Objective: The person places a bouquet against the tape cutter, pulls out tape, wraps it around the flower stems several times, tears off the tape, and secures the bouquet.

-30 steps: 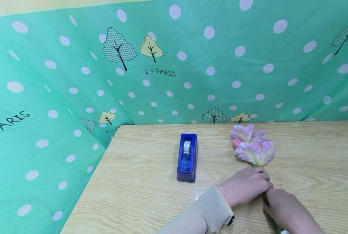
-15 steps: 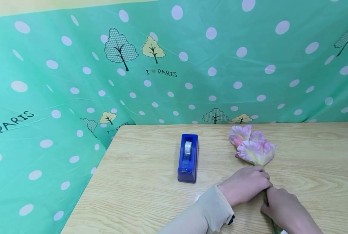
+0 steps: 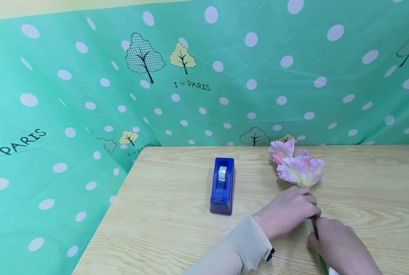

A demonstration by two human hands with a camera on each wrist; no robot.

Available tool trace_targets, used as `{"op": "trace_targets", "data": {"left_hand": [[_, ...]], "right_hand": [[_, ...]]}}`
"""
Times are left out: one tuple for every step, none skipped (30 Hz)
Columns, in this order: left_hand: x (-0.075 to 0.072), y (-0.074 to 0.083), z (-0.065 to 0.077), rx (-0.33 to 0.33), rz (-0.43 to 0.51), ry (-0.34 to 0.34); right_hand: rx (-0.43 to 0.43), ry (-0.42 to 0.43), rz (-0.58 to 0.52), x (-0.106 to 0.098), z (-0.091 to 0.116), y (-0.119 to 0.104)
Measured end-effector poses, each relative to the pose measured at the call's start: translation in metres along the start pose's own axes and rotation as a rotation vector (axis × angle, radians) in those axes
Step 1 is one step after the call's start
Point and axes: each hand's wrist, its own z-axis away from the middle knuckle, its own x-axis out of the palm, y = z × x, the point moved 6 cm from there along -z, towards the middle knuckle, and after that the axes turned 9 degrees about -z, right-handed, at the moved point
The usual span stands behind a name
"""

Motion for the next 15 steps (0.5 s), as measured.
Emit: {"op": "trace_targets", "data": {"left_hand": [[0.0, -0.002, 0.001, -0.006, 0.008, -0.001], [0.0, -0.003, 0.002, -0.01, 0.01, 0.0], [-0.001, -0.004, 0.002, -0.014, 0.012, -0.002], [-0.002, -0.006, 0.003, -0.019, 0.014, 0.0], [-0.003, -0.007, 0.004, -0.024, 0.02, 0.005], [-0.005, -0.009, 0.005, -0.028, 0.021, 0.011], [-0.007, -0.01, 0.006, -0.032, 0.018, 0.02], [-0.009, -0.011, 0.007, -0.035, 0.008, 0.031], [-0.011, -0.012, 0.008, -0.038, 0.002, 0.038], [-0.013, -0.013, 0.009, -0.041, -0.009, 0.046], [-0.015, -0.014, 0.01, -0.043, -0.02, 0.055], [-0.017, -0.015, 0.011, -0.045, -0.034, 0.062], [-0.019, -0.016, 0.013, -0.047, -0.045, 0.07], [-0.021, -0.018, 0.014, -0.047, -0.051, 0.069], [-0.023, -0.019, 0.015, -0.047, -0.057, 0.067]], "right_hand": [[-0.013, 0.016, 0.022, -0.001, 0.0, -0.001], [-0.037, 0.043, 0.047, -0.003, 0.001, -0.003], [-0.053, 0.062, 0.063, -0.004, 0.001, -0.005], [-0.073, 0.088, 0.075, -0.005, 0.002, -0.007], [-0.092, 0.123, 0.087, -0.007, 0.003, -0.009], [-0.108, 0.154, 0.091, -0.008, 0.004, -0.012], [-0.131, 0.187, 0.095, -0.009, 0.006, -0.014], [-0.153, 0.221, 0.102, -0.011, 0.008, -0.016], [-0.161, 0.242, 0.105, -0.012, 0.009, -0.018], [-0.175, 0.267, 0.112, -0.013, 0.01, -0.021], [-0.182, 0.283, 0.113, -0.014, 0.011, -0.022], [-0.183, 0.289, 0.114, -0.015, 0.011, -0.023], [-0.186, 0.293, 0.116, -0.016, 0.011, -0.024], [-0.187, 0.297, 0.119, -0.017, 0.011, -0.026], [-0.19, 0.303, 0.122, -0.017, 0.011, -0.027]]}}
